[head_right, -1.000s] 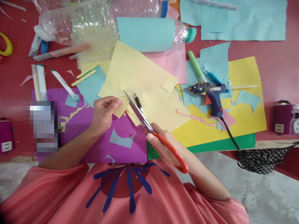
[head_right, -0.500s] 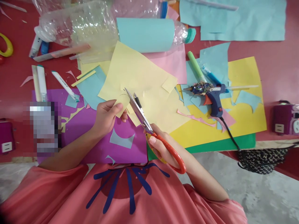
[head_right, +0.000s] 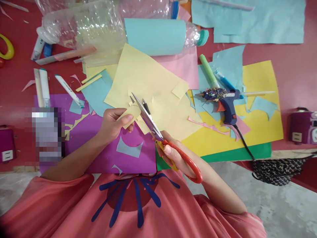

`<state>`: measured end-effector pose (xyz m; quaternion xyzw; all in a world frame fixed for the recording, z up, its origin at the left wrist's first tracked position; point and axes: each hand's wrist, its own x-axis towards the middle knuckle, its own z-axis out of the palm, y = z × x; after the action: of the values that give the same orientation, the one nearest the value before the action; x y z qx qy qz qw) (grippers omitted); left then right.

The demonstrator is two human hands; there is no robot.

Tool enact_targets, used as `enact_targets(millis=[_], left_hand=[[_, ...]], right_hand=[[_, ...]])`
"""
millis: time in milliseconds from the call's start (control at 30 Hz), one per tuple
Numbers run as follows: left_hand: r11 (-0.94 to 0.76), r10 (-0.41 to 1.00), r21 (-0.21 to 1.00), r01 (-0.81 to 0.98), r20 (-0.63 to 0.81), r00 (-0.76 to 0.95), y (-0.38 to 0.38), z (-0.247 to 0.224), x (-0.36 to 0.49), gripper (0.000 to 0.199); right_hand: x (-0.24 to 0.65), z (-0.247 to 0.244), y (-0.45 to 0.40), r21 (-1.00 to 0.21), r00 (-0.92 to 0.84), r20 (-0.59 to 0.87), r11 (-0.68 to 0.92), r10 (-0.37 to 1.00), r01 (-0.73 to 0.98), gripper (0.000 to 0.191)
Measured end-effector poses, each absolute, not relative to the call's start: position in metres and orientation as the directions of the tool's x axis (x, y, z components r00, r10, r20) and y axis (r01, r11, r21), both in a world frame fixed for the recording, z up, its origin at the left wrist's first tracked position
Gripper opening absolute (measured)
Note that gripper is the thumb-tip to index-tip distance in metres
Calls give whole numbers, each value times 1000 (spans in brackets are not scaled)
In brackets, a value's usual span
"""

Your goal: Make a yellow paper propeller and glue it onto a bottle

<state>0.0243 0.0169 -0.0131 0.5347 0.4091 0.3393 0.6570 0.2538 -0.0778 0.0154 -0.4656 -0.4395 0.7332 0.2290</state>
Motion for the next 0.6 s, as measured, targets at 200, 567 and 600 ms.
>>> enact_targets(millis=[200,567,600], left_hand=[[217,897,976,23,-209,390,17,-12,25,33],[198,925,980,-7,-185,333,19,-19,21,28],[198,928,980,-18,-181,326,19,-20,22,28]], right_hand=[[252,16,-79,-831,-459,-492,-557,740,-7,55],[250,19,-78,-847,-431,-483,-531,762,10,56],[250,20,-78,-850,-425,-481,-526,767,14,56]])
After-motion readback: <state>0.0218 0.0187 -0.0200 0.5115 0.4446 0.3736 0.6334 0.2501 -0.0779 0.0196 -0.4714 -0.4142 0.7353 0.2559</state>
